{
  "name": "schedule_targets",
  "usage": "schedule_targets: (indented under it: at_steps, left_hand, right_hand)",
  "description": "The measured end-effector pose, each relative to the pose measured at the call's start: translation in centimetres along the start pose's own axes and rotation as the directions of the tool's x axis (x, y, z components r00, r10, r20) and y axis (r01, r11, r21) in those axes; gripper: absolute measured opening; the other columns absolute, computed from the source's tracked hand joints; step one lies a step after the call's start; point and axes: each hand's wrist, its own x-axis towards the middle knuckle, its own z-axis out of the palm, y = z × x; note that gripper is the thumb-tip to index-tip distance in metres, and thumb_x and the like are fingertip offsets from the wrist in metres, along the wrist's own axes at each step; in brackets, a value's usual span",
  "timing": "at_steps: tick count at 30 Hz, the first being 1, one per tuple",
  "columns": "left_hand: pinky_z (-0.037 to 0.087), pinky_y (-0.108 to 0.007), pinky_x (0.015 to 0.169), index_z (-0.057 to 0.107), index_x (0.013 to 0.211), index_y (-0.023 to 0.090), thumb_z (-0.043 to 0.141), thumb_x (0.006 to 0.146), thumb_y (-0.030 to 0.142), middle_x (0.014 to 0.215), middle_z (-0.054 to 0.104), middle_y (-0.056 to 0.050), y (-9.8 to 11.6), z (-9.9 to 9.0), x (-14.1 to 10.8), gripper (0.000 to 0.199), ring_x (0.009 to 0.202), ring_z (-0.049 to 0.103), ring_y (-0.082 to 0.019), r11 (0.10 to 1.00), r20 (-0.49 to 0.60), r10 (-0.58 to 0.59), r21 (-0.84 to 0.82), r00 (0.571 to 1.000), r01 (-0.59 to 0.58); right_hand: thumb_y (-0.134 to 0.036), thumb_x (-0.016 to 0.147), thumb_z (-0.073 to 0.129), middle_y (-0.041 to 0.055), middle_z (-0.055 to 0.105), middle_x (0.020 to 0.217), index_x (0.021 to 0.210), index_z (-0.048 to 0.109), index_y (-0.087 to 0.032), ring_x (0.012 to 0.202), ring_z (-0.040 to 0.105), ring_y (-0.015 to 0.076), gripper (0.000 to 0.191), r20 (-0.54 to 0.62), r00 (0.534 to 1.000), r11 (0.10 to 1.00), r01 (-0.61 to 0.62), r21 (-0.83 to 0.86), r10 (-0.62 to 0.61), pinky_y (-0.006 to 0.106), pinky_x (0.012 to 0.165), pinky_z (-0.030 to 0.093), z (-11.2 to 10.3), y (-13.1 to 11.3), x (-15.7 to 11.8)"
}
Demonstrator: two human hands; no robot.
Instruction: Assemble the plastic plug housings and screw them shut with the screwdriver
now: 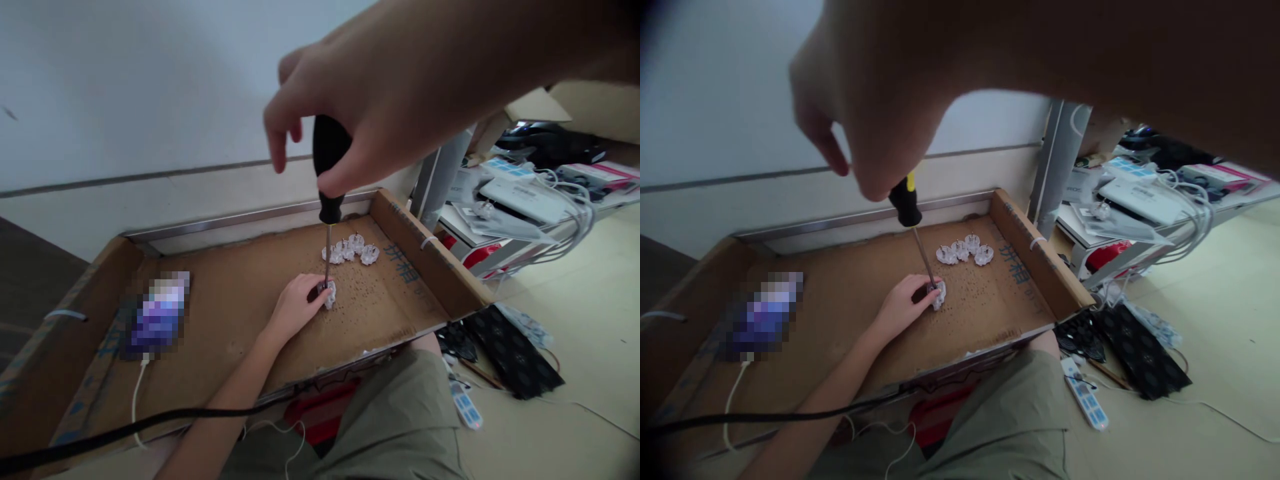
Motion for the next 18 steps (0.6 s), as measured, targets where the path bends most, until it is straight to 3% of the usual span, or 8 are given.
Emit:
schedule_targets:
  at_steps: [2, 3, 5, 8, 11, 14, 16, 18]
  left_hand:
    - [0.046, -0.033, 0.084, 0.062, 0.103, 0.022, 0.052, 0.089, 0.034, 0.099, 0.066, -0.002, -0.1, 0.0, 0.1, 0.021, 0.091, 0.058, -0.017, 1.0, 0.011, 0.011, 0.028, 1.0, -0.011]
    - [0.046, -0.033, 0.085, 0.062, 0.103, 0.022, 0.052, 0.089, 0.034, 0.099, 0.066, -0.002, -0.1, -0.1, 0.1, 0.021, 0.092, 0.058, -0.017, 0.999, 0.015, 0.017, 0.042, 1.0, -0.018]
    - [0.046, -0.033, 0.085, 0.062, 0.103, 0.022, 0.051, 0.089, 0.034, 0.1, 0.066, -0.002, -0.2, -0.1, 0.1, 0.021, 0.092, 0.058, -0.018, 0.998, 0.021, 0.024, 0.055, 0.999, -0.025]
    - [0.046, -0.033, 0.085, 0.061, 0.104, 0.021, 0.05, 0.09, 0.034, 0.101, 0.066, -0.003, -0.3, -0.1, 0.1, 0.022, 0.092, 0.058, -0.018, 0.998, 0.028, 0.024, 0.049, 0.999, -0.025]
    - [0.046, -0.033, 0.085, 0.061, 0.103, 0.021, 0.05, 0.09, 0.033, 0.102, 0.066, -0.003, -0.3, -0.1, 0.1, 0.022, 0.093, 0.059, -0.018, 0.999, 0.028, 0.028, 0.043, 0.999, -0.029]
    - [0.046, -0.033, 0.086, 0.062, 0.103, 0.02, 0.05, 0.09, 0.033, 0.101, 0.066, -0.003, -0.3, -0.1, 0.1, 0.022, 0.093, 0.059, -0.018, 0.998, 0.023, 0.035, 0.042, 0.999, -0.036]
    - [0.047, -0.033, 0.086, 0.062, 0.103, 0.02, 0.05, 0.09, 0.034, 0.1, 0.067, -0.003, -0.3, 0.0, 0.1, 0.022, 0.092, 0.059, -0.018, 0.998, 0.014, 0.035, 0.042, 0.999, -0.036]
    - [0.046, -0.033, 0.086, 0.062, 0.103, 0.021, 0.05, 0.09, 0.035, 0.101, 0.067, -0.003, -0.3, 0.0, 0.1, 0.023, 0.092, 0.059, -0.017, 0.999, 0.006, 0.033, 0.035, 0.999, -0.033]
  right_hand:
    - [-0.066, 0.076, 0.021, -0.0002, 0.05, 0.105, 0.115, 0.052, -0.011, 0.101, 0.055, 0.0241, 0.074, -0.118, 0.988, 0.957, -0.124, -0.261, 0.096, 0.032, 0.075, 0.045, 0.6, 0.3, -0.1]
    - [-0.066, 0.079, 0.009, 0.0022, 0.048, 0.107, 0.117, 0.05, -0.01, 0.103, 0.053, 0.0267, 0.08, -0.196, 0.977, 0.932, -0.148, -0.332, 0.085, 0.038, 0.077, 0.044, 0.9, 0.4, -0.1]
    - [-0.059, 0.083, 0.002, 0.0047, 0.047, 0.108, 0.119, 0.049, -0.01, 0.101, 0.053, 0.0287, 0.077, -0.263, 0.962, 0.918, -0.171, -0.358, 0.077, 0.043, 0.076, 0.043, 1.4, 0.8, 0.2]
    - [-0.046, 0.081, 0.029, -0.0025, 0.049, 0.103, 0.12, 0.05, -0.021, 0.085, 0.057, 0.0166, 0.051, -0.188, 0.975, 0.952, -0.165, -0.259, 0.118, 0.029, 0.066, 0.044, 1.4, 1.2, 0.6]
    - [-0.048, 0.075, 0.041, -0.0095, 0.052, 0.093, 0.121, 0.048, -0.028, 0.072, 0.056, 0.0079, 0.051, -0.17, 0.982, 0.983, -0.108, -0.147, 0.083, 0.019, 0.058, 0.04, 1.1, 1.0, 0.6]
    - [-0.061, 0.08, 0.015, -0.0005, 0.055, 0.099, 0.115, 0.053, -0.013, 0.09, 0.059, 0.0217, 0.071, -0.264, 0.96, 0.935, -0.172, -0.309, 0.089, 0.034, 0.069, 0.045, 1.2, 0.2, 0.2]
    - [-0.055, 0.082, 0.012, 0.0066, 0.053, 0.112, 0.112, 0.053, -0.005, 0.101, 0.055, 0.0312, 0.071, -0.295, 0.942, 0.893, -0.264, -0.365, 0.158, 0.043, 0.073, 0.043, 1.3, 0.1, 0.1]
    - [-0.044, 0.078, 0.031, 0.0064, 0.053, 0.115, 0.12, 0.048, -0.004, 0.101, 0.055, 0.0303, 0.06, -0.165, 0.974, 0.973, -0.179, -0.143, 0.155, 0.039, 0.071, 0.044, 1.4, 0.7, 0.2]
